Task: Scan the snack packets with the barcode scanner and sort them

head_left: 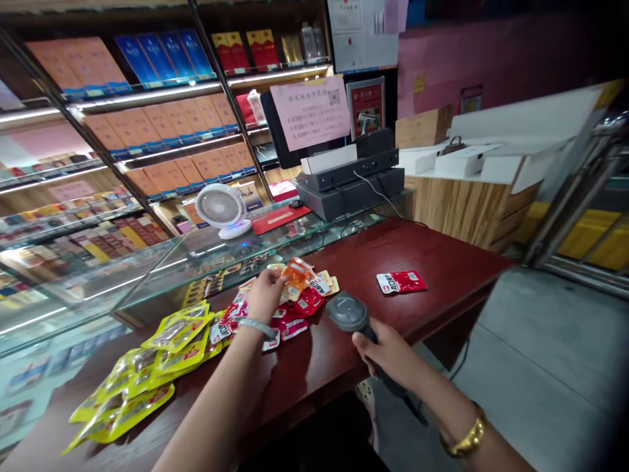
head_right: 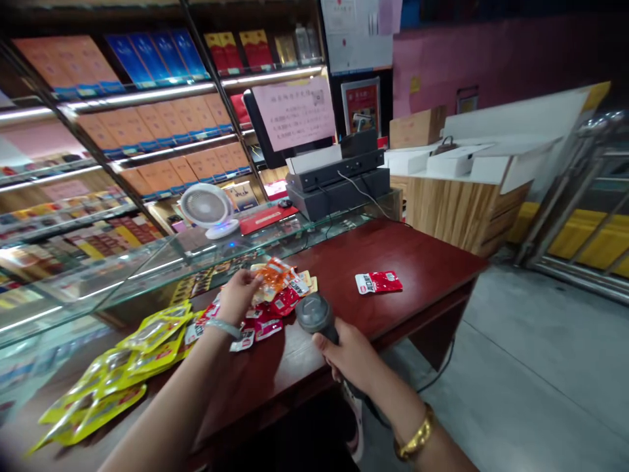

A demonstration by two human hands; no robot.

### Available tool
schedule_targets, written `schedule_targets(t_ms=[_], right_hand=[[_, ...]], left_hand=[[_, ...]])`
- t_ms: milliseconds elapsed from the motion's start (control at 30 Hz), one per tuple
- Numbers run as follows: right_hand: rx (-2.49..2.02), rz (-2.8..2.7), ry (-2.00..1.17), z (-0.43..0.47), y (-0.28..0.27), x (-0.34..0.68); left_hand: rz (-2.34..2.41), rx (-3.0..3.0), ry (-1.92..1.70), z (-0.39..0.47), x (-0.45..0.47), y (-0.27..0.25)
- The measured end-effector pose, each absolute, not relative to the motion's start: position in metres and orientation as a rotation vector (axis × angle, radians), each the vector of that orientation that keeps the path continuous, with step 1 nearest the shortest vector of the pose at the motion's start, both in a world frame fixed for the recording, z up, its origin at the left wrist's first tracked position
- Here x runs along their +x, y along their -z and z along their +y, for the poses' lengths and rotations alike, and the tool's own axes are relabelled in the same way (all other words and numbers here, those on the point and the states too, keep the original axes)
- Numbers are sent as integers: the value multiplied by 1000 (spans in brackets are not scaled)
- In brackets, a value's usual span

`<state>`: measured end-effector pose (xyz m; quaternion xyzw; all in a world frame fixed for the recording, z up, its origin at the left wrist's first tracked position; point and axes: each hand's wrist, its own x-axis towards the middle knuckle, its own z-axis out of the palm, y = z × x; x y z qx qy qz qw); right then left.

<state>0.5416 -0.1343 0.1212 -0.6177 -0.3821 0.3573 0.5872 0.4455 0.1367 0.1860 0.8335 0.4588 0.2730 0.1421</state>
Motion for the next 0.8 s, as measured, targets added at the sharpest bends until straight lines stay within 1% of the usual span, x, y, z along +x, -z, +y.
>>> schedule_targets(t_ms=[100, 167, 300, 367, 467, 567, 700, 800], right_hand=[[-1457, -858, -825, -138, -117, 545], [-1489, -821, -802, -145, -114, 551], [-1561, -722, -730, -173, -108, 566], [-1602, -653, -684, -189, -107, 573], [-1652, -550, -613, -211, -104, 583], [-1709, -483, -520, -228, -101, 591], [-1801, -468, -407, -236, -102, 598], [-1782, -494, -408, -232, -108, 599]], left_hand=[[1439, 2722, -838, 131, 446, -195], [1270, 2864, -820, 111, 470, -193], [712, 2898, -593, 55, 550, -173], [559, 2878, -471, 28, 589, -163], [455, 2887, -255, -1, 629, -151], [443, 2898, -130, -14, 640, -144], [450, 2896, -138, -10, 628, -140], [421, 2903, -134, -2, 612, -139]])
